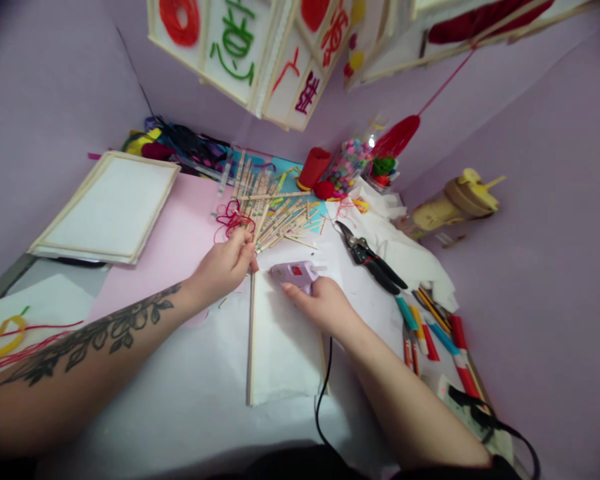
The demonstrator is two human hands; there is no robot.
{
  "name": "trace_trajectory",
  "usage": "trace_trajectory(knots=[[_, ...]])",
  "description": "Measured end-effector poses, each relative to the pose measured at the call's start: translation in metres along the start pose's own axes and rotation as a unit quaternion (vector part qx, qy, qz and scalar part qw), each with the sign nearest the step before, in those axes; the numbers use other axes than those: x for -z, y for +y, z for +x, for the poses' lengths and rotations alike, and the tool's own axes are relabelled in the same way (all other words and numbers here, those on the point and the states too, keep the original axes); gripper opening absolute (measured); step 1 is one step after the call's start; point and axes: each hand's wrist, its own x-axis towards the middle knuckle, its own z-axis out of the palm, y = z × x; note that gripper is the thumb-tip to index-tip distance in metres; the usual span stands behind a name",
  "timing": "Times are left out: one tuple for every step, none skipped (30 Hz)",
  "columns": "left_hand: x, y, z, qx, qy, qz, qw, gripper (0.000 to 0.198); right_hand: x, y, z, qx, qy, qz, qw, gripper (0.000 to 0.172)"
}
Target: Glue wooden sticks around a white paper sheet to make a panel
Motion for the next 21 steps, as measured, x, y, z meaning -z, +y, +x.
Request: trace_trajectory(knots=[[0.000, 0.000, 0.000, 0.000, 0.000, 0.000, 1.000, 0.011, 0.001, 0.000, -0.001, -0.002, 0.003, -0.001, 1.000, 0.048], [0.000, 0.000, 0.000, 0.000, 0.000, -0.001, 1.000, 0.011, 0.001, 0.000, -0.001, -0.006, 0.005, -0.005, 1.000, 0.048], [0.000, 0.000, 0.000, 0.001, 0.000, -0.002, 1.000, 0.011, 0.002, 0.000, -0.002, -0.013, 0.007, -0.011, 1.000, 0.048], [0.000, 0.000, 0.000, 0.001, 0.001, -0.004, 1.000, 0.011, 0.003, 0.000, -0.003, -0.020, 0.009, -0.017, 1.000, 0.048], [0.000, 0.000, 0.000, 0.002, 0.001, -0.006, 1.000, 0.011, 0.004, 0.000, -0.003, -0.025, 0.009, -0.022, 0.999, 0.049], [0.000, -0.001, 0.001, 0.002, 0.002, -0.008, 1.000, 0.011, 0.005, 0.001, -0.004, -0.025, 0.010, -0.025, 0.999, 0.049], [-0.001, -0.001, 0.001, 0.002, 0.002, -0.011, 1.000, 0.011, 0.006, 0.001, -0.005, -0.023, 0.011, -0.025, 0.999, 0.049], [-0.001, -0.002, 0.001, 0.003, 0.003, -0.013, 1.000, 0.011, 0.006, 0.002, -0.005, -0.022, 0.012, -0.025, 0.999, 0.049], [-0.001, -0.002, 0.001, 0.002, 0.003, -0.015, 1.000, 0.011, 0.007, 0.002, -0.006, -0.022, 0.014, -0.024, 0.999, 0.049], [-0.001, -0.002, 0.001, 0.002, 0.002, -0.017, 1.000, 0.011, 0.007, 0.003, -0.006, -0.024, 0.016, -0.024, 0.999, 0.050], [-0.001, -0.002, 0.000, 0.003, 0.002, -0.019, 1.000, 0.011, 0.008, 0.004, -0.006, -0.027, 0.018, -0.026, 0.999, 0.050], [-0.001, -0.002, 0.000, 0.004, 0.001, -0.020, 1.000, 0.011, 0.008, 0.004, -0.007, -0.032, 0.018, -0.028, 0.999, 0.050], [0.000, -0.002, 0.000, 0.005, 0.001, -0.019, 1.000, 0.011, 0.009, 0.005, -0.007, -0.037, 0.018, -0.030, 0.999, 0.050], [0.000, -0.002, 0.000, 0.006, 0.001, -0.017, 1.000, 0.011, 0.009, 0.005, -0.008, -0.041, 0.019, -0.033, 0.998, 0.050], [0.000, -0.002, 0.000, 0.007, 0.002, -0.014, 1.000, 0.011, 0.010, 0.006, -0.008, -0.044, 0.021, -0.036, 0.998, 0.051], [0.000, -0.002, 0.000, 0.006, 0.001, -0.011, 1.000, 0.011, 0.010, 0.007, -0.009, -0.045, 0.023, -0.039, 0.998, 0.051], [0.000, -0.002, 0.000, 0.006, 0.000, -0.009, 1.000, 0.012, 0.011, 0.008, -0.009, -0.045, 0.023, -0.040, 0.998, 0.051], [0.000, -0.002, 0.001, 0.005, -0.001, -0.008, 1.000, 0.012, 0.011, 0.010, -0.010, -0.044, 0.024, -0.040, 0.998, 0.051], [0.000, -0.002, 0.001, 0.005, -0.001, -0.007, 1.000, 0.012, 0.012, 0.012, -0.010, -0.043, 0.024, -0.039, 0.998, 0.051], [0.000, -0.002, 0.001, 0.005, -0.001, -0.007, 1.000, 0.012, 0.012, 0.014, -0.010, -0.043, 0.023, -0.037, 0.998, 0.051], [0.000, -0.002, 0.000, 0.006, -0.001, -0.007, 1.000, 0.011, 0.012, 0.016, -0.011, -0.045, 0.023, -0.037, 0.998, 0.051]])
